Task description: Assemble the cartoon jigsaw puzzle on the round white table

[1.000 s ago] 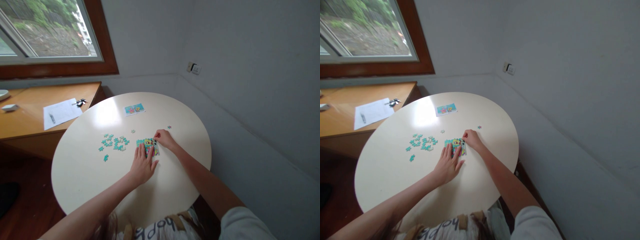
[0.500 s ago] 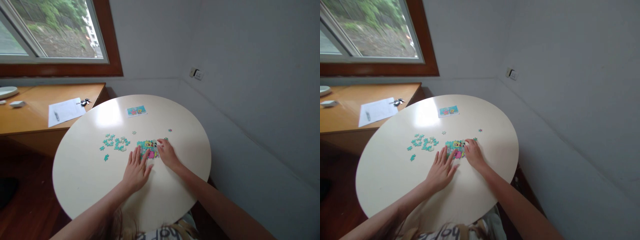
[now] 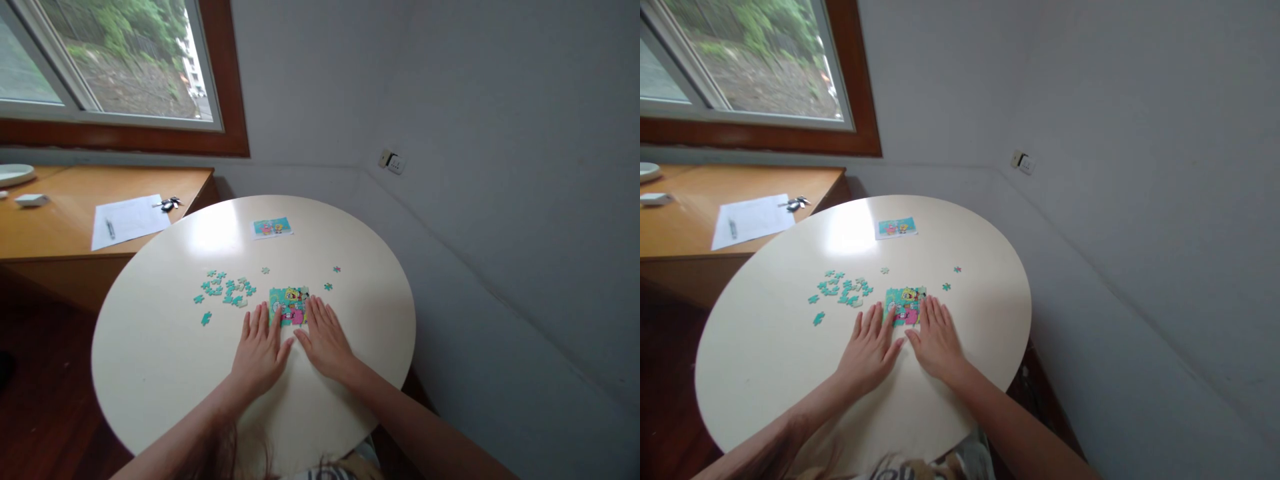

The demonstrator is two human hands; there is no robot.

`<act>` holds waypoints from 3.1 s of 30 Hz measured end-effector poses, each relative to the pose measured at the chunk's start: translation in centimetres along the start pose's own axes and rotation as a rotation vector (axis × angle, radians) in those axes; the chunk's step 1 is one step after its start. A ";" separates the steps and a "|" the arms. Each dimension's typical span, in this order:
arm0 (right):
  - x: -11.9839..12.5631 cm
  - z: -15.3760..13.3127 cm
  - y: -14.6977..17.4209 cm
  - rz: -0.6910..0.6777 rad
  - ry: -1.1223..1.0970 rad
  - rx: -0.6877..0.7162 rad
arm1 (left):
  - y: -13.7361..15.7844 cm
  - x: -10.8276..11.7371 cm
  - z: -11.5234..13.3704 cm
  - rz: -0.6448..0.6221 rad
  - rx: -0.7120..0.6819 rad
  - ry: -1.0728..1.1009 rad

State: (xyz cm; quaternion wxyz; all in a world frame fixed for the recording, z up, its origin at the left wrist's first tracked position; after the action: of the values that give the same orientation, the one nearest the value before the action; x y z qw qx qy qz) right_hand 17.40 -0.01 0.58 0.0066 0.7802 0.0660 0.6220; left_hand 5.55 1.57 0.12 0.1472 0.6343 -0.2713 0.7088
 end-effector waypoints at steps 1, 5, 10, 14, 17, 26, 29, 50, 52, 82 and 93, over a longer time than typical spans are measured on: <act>0.0 0.0 0.0 -0.003 -0.001 0.001 | 0.0 0.0 0.1 -0.002 -0.005 -0.012; 0.1 -0.2 0.2 -0.026 -0.003 0.012 | 0.1 0.1 0.4 0.006 -0.034 -0.049; 0.2 -0.2 0.3 -0.054 -0.003 0.012 | 0.3 0.5 0.7 0.027 -0.069 -0.054; 0.3 -0.2 0.4 -0.033 -0.003 0.017 | 0.3 0.8 0.8 0.018 -0.065 -0.049; 0.3 -0.2 0.4 -0.020 0.003 0.022 | 0.2 0.8 0.8 -0.013 -0.053 -0.026; 0.0 -0.1 0.1 -0.053 0.024 0.028 | -0.5 0.2 0.2 -0.154 -0.002 0.101; 0.1 -0.3 0.1 -0.047 0.037 0.039 | -0.7 -0.1 0.1 -0.149 0.010 0.148; 4.5 -0.4 -4.0 0.076 0.075 0.075 | -10.9 -0.9 -3.0 -0.062 0.001 0.359; 5.7 0.7 -5.6 0.093 0.039 0.032 | -10.7 -0.5 -3.6 -0.002 0.023 0.460; 5.4 2.7 -9.9 0.190 -0.224 0.074 | -8.7 1.6 -2.5 -0.102 -0.175 0.421; 5.6 2.2 -8.7 -0.115 -0.202 0.266 | -8.4 0.7 -2.4 -0.266 -0.209 0.264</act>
State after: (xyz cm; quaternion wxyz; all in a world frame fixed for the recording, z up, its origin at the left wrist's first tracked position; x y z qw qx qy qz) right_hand 19.97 9.38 4.66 -0.0544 0.8277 0.1912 0.5248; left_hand 8.15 9.60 2.33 0.3387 0.5474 -0.2355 0.7281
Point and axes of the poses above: each hand's wrist, its own y-axis away from the middle knuckle, its own x-axis out of the back of the hand, z = x × y, the point moved 9 cm from there along -y, towards the middle knuckle, and after that the axes turned 10 degrees about -z, right-handed, at the moved point
